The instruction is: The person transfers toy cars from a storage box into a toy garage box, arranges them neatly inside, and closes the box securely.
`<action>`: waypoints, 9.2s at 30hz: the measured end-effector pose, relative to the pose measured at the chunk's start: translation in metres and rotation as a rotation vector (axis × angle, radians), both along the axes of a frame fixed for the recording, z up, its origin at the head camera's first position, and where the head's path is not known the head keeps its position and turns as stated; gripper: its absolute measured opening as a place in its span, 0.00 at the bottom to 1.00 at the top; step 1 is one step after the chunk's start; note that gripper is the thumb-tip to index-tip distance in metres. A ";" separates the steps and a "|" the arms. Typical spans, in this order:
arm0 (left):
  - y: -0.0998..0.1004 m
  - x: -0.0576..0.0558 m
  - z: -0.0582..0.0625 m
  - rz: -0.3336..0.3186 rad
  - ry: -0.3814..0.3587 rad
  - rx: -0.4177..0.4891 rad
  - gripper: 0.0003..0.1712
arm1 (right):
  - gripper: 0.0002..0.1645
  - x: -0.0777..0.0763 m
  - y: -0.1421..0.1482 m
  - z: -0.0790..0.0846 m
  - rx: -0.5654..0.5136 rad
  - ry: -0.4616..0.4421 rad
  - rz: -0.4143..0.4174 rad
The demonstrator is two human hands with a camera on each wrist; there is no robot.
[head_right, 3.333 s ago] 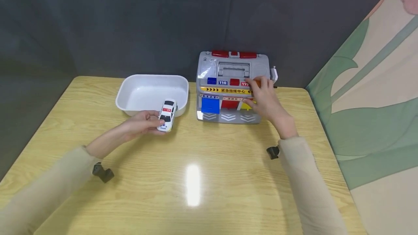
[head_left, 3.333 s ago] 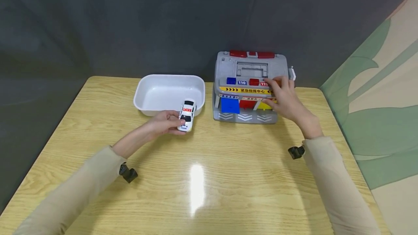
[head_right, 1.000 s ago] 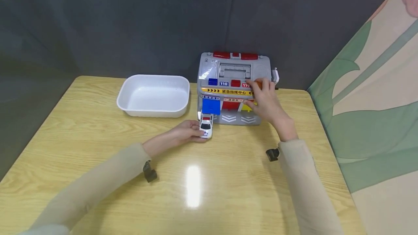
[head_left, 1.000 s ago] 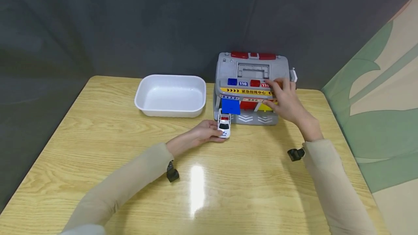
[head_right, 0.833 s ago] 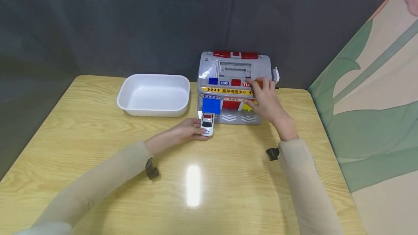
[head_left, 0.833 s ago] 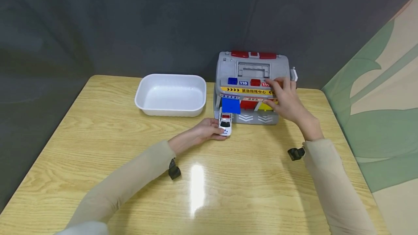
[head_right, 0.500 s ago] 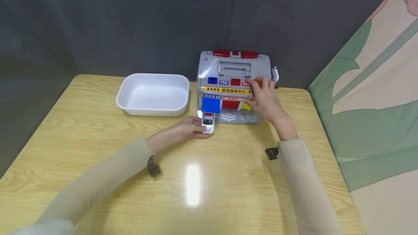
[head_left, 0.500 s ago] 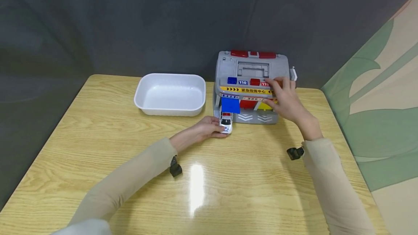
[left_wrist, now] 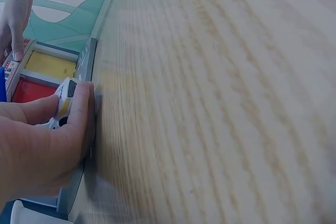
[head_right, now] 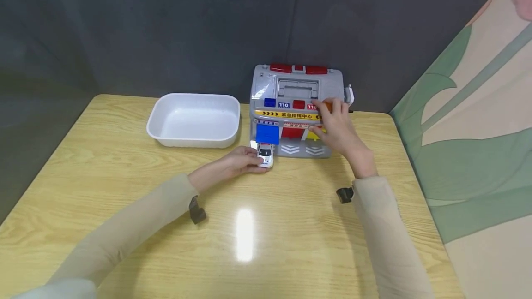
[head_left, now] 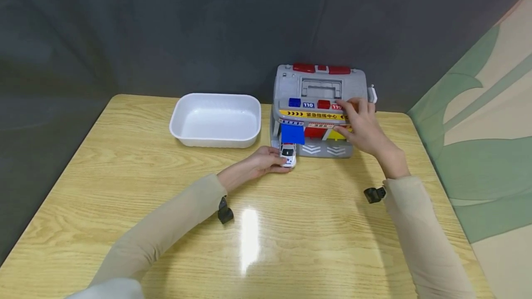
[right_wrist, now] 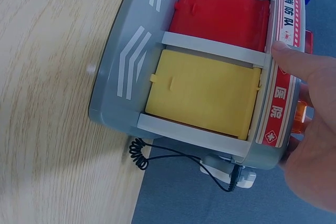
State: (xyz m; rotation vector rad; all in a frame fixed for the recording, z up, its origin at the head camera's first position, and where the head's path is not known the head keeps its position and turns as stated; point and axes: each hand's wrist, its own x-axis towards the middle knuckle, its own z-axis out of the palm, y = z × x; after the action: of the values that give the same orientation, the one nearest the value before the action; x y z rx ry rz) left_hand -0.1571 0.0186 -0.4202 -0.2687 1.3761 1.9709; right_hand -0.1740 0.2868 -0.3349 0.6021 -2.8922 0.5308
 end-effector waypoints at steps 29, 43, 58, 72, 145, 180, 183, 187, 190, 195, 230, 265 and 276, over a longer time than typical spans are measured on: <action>-0.007 -0.012 -0.005 -0.054 -0.077 -0.068 0.23 | 0.42 -0.001 0.000 -0.001 -0.009 0.026 0.003; -0.005 -0.018 -0.004 0.005 -0.207 -0.014 0.23 | 0.41 0.000 -0.004 -0.001 -0.020 0.038 0.011; -0.002 -0.020 -0.007 0.061 -0.150 0.010 0.20 | 0.42 0.001 -0.004 -0.001 -0.010 0.025 -0.017; -0.011 -0.021 -0.008 0.081 -0.005 0.080 0.17 | 0.42 0.002 -0.005 0.000 -0.013 0.004 -0.035; -0.006 -0.022 0.101 -0.091 1.359 -0.811 0.34 | 0.42 0.005 -0.002 -0.001 -0.023 0.007 -0.016; 0.036 -0.046 0.095 -0.541 1.504 -1.633 0.49 | 0.41 -0.001 -0.009 0.018 0.154 0.041 0.030; 0.038 -0.046 0.091 -0.518 1.536 -1.666 0.48 | 0.41 -0.001 -0.008 0.017 0.163 0.044 0.029; 0.040 -0.046 0.084 -0.485 1.598 -1.740 0.43 | 0.42 0.000 -0.010 0.015 0.186 0.050 0.020; 0.040 -0.047 0.080 -0.454 1.646 -1.776 0.37 | 0.44 0.000 -0.011 0.012 0.202 0.077 0.016; 0.040 -0.047 0.077 -0.411 1.679 -1.771 0.33 | 0.44 0.002 -0.011 0.014 0.208 0.128 0.025; 0.035 -0.043 0.068 -0.340 1.693 -1.724 0.39 | 0.43 0.012 -0.013 0.011 0.157 0.135 0.005; 0.027 -0.039 0.066 -0.342 1.696 -1.606 0.48 | 0.43 0.010 -0.016 0.004 -0.011 0.047 -0.031; 0.022 -0.037 0.061 -0.359 1.656 -1.601 0.39 | 0.43 0.006 -0.018 -0.005 -0.042 0.042 -0.016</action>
State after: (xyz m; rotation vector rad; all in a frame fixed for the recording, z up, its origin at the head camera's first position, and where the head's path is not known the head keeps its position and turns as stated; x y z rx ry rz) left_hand -0.1946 0.0401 -0.3587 1.0879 3.2998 -0.0627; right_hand -0.1677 0.2690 -0.3402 0.5766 -2.8368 0.5680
